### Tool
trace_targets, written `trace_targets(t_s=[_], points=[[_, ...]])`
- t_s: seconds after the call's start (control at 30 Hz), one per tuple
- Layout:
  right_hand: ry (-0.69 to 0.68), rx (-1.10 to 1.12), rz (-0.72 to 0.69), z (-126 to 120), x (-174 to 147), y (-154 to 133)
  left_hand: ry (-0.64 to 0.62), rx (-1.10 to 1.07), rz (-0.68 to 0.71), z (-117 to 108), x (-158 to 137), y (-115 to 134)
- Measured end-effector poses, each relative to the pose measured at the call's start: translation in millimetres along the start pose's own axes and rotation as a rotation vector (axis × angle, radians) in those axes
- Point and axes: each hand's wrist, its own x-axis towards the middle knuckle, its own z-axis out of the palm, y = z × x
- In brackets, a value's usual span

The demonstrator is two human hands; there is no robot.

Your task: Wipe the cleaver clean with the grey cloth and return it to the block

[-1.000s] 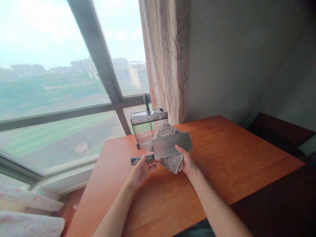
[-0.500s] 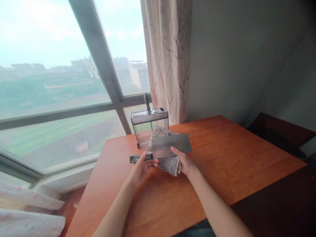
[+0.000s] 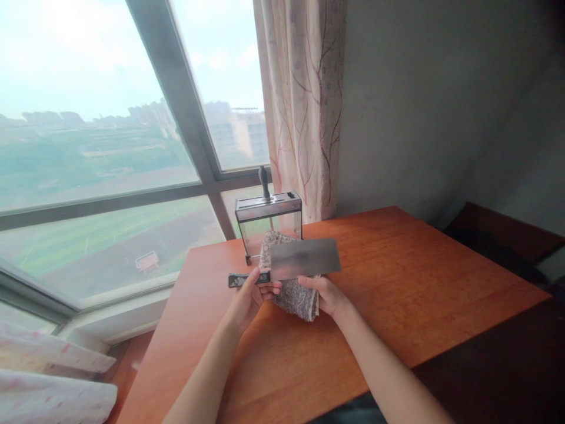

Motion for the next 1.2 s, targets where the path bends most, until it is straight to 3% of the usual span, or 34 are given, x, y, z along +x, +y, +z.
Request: trace_targets(t_s=[0.1, 0.27, 0.47, 0.7, 1.03, 1.2], points=[[0.037, 0.028, -0.085, -1, -1, -2, 0.041, -0.067, 0.021, -3, 0, 8], [0.218, 0.132, -0.114, -16, 2, -7, 0.102, -0.117, 0.056, -4, 2, 12], [0.396, 0.230, -0.219, -32, 7, -16, 0.175, -0.076, 0.204, 5, 4, 3], [0.325, 0.240, -0.231, -34, 3, -19, 0.110, -0.142, 0.170, 9, 5, -6], [0.158, 0.103, -0.132, -9, 3, -6, 0.082, -0.072, 0.146, 11, 2, -11], [0.071, 0.032, -0.039, -22, 6, 6, 0.060, 0.000, 0.098, 11, 0, -10]])
